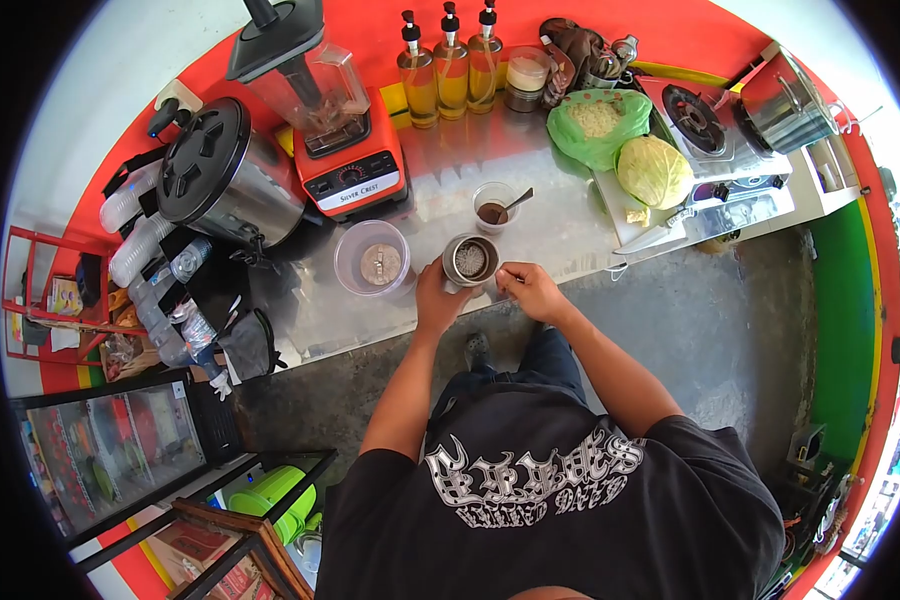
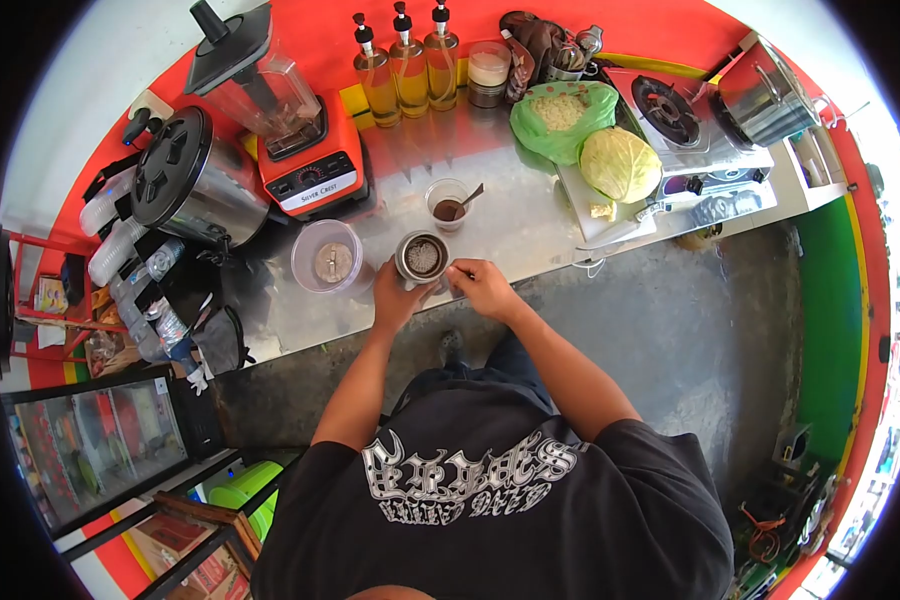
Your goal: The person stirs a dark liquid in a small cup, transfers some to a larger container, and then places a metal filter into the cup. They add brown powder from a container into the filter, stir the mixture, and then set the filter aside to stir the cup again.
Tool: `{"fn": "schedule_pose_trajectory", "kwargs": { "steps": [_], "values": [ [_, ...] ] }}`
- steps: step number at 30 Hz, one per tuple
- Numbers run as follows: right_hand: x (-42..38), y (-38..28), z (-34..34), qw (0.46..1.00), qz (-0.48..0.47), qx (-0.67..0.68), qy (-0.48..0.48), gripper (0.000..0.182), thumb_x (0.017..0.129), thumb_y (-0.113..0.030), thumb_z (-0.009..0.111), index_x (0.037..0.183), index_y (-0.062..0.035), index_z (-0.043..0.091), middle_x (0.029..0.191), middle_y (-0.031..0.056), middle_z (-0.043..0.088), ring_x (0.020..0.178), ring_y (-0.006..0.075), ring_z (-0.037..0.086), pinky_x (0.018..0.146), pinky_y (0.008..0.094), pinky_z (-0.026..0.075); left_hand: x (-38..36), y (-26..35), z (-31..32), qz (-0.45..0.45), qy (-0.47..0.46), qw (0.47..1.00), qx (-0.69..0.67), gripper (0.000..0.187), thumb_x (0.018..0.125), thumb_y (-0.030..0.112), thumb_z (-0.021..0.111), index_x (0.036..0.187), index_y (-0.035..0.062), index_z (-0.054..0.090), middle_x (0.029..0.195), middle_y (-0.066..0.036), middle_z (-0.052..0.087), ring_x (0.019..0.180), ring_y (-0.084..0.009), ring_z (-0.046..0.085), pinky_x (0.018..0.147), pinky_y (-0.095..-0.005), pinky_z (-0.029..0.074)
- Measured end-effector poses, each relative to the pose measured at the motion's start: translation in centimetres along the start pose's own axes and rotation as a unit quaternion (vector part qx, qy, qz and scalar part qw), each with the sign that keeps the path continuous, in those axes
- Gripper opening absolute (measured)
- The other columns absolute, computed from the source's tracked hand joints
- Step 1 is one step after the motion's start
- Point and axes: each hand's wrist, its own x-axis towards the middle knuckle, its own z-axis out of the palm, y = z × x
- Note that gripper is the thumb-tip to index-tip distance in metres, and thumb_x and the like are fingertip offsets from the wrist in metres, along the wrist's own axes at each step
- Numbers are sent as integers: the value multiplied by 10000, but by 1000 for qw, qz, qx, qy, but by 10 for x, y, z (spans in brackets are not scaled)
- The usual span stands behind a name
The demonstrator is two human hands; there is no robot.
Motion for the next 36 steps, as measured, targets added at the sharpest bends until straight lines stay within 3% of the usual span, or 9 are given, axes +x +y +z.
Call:
{"fn": "schedule_pose_trajectory", "kwargs": {
  "steps": [3, 6, 9, 12, 15, 18, 25, 33, 36],
  "values": [
    [-1, 0, -5, 996, 20, 7, -89, 368, 1109, -287, 563, 879, -17, 659, 745, 8, 601, 689, 96, 505, 675, 298, 456, 0, -5, 1, -11, -20, 1000, 19, 628, 647, 212, 970, 1198, 68, 706, 1062, -130, 745, 1047, -376, 689, 925, -472, 521],
    [-1, -4, -2, 1000, 11, 4, 5, 369, 1109, -293, 566, 880, -19, 661, 737, 4, 581, 690, 94, 494, 669, 297, 440, -1, -10, 1, 8, 1, 999, 52, 634, 650, 223, 968, 1208, 74, 704, 1065, -123, 746, 1052, -371, 685, 936, -473, 515],
    [-5, -11, -5, 997, -2, 2, -80, 363, 1108, -285, 566, 882, -17, 661, 744, 3, 585, 709, 96, 492, 683, 301, 438, -2, -6, 0, -14, -24, 998, 56, 642, 650, 213, 965, 1219, 77, 701, 1083, -124, 745, 1052, -367, 682, 941, -471, 511],
    [-4, -5, 1, 1000, -16, 13, 2, 359, 1109, -272, 564, 886, -10, 664, 755, 5, 591, 732, 99, 489, 702, 304, 439, -2, -1, -3, 11, 3, 998, 67, 654, 643, 209, 967, 1227, 81, 702, 1094, -124, 743, 1047, -362, 682, 934, -467, 512],
    [-3, -6, -2, 997, -4, 22, -71, 344, 1104, -246, 564, 883, -2, 664, 766, 13, 601, 750, 100, 491, 717, 307, 439, -3, 3, -2, 1, -10, 999, 53, 676, 647, 210, 967, 1253, 79, 699, 1116, -129, 746, 1053, -357, 686, 938, -465, 512],
    [-4, -8, -1, 999, -20, 25, -16, 330, 1096, -226, 570, 876, 5, 658, 759, 10, 599, 737, 99, 484, 710, 302, 434, -1, 3, -3, 12, -10, 998, 64, 692, 647, 225, 976, 1264, 82, 699, 1133, -129, 752, 1051, -356, 691, 939, -465, 513],
    [-5, -17, -3, 999, -6, 0, -41, 355, 1087, -232, 583, 834, 13, 626, 732, 25, 593, 718, 99, 491, 680, 300, 434, -3, 3, -4, -12, -15, 996, 85, 712, 650, 235, 981, 1287, 98, 695, 1178, -133, 747, 1107, -353, 678, 971, -452, 501],
    [2, -30, 5, 997, 22, -61, 40, 383, 1057, -274, 633, 840, 42, 639, 646, 78, 561, 608, 146, 478, 607, 360, 440, -1, 8, -6, -24, -21, 993, 116, 722, 640, 212, 973, 1293, 99, 686, 1180, -116, 749, 1106, -355, 672, 976, -450, 494],
    [4, -33, 6, 999, 36, -34, -13, 393, 1057, -278, 636, 824, 39, 642, 634, 82, 559, 597, 147, 474, 597, 360, 436, -1, 4, -6, -8, -43, 993, 108, 723, 636, 212, 974, 1286, 89, 683, 1163, -121, 753, 1097, -361, 673, 977, -453, 494]
  ]
}}
